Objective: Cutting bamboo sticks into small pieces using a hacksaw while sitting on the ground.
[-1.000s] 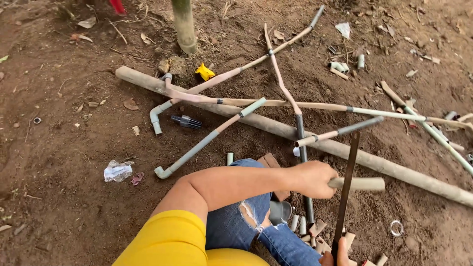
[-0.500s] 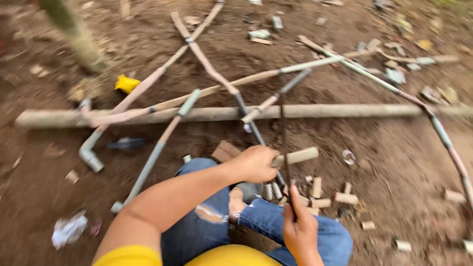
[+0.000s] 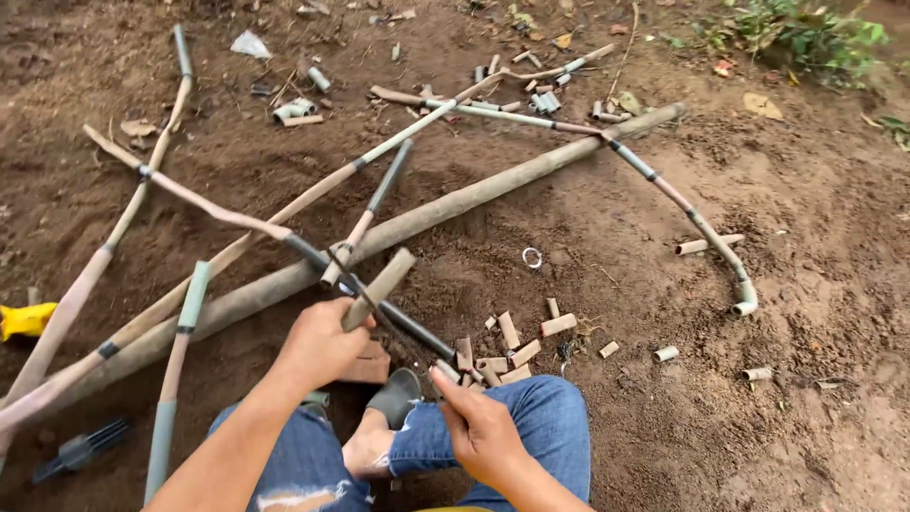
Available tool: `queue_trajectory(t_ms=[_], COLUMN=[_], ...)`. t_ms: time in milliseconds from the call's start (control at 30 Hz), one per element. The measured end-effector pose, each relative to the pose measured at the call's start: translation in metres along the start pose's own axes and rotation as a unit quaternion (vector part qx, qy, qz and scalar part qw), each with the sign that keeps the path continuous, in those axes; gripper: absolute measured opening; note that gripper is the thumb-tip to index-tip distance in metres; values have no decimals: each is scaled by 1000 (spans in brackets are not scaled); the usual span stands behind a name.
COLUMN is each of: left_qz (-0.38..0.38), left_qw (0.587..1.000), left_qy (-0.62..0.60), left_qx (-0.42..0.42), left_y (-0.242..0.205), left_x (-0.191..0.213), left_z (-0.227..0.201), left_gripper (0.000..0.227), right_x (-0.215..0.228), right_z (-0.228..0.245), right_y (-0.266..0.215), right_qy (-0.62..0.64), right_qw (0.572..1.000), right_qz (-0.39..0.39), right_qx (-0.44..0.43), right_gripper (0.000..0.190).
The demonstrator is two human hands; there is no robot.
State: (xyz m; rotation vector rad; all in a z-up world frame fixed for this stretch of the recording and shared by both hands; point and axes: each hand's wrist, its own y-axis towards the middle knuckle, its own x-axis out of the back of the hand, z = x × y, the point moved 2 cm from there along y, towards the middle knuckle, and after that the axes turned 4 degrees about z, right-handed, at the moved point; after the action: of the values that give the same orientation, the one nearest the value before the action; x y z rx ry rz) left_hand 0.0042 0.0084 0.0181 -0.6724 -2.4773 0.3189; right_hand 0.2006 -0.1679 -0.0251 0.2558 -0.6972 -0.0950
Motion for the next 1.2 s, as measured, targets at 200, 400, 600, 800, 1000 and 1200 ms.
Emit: queue_trajectory(t_ms=[200, 400, 600, 800, 1000, 1200], left_qz=[29, 18, 8, 26, -32, 1], left_qw=[989, 997, 998, 993, 998, 995], left_qy=[148, 70, 46, 111, 55, 85], left_qx=[2, 10, -34, -21, -24, -43], left_y=[3, -1, 7, -1, 8, -1], left_x=[-19, -8, -10, -22, -7, -13], left_z=[1, -2, 14, 6, 15, 5], left_gripper=[22, 23, 21, 22, 24, 21], right_x=[-5, -11, -14, -15, -11, -8], right_z=[-4, -16, -19, -17, -11, -1], right_y=[3, -4, -9, -3, -1, 7], right_qy=[13, 15, 20, 17, 23, 36], right_qw=[1000, 1000, 999, 999, 999, 999], right_qz=[-1, 8, 9, 5, 1, -15], right_qx=[-6, -17, -37, -29, -34, 3], right_gripper=[51, 54, 55, 59, 55, 50])
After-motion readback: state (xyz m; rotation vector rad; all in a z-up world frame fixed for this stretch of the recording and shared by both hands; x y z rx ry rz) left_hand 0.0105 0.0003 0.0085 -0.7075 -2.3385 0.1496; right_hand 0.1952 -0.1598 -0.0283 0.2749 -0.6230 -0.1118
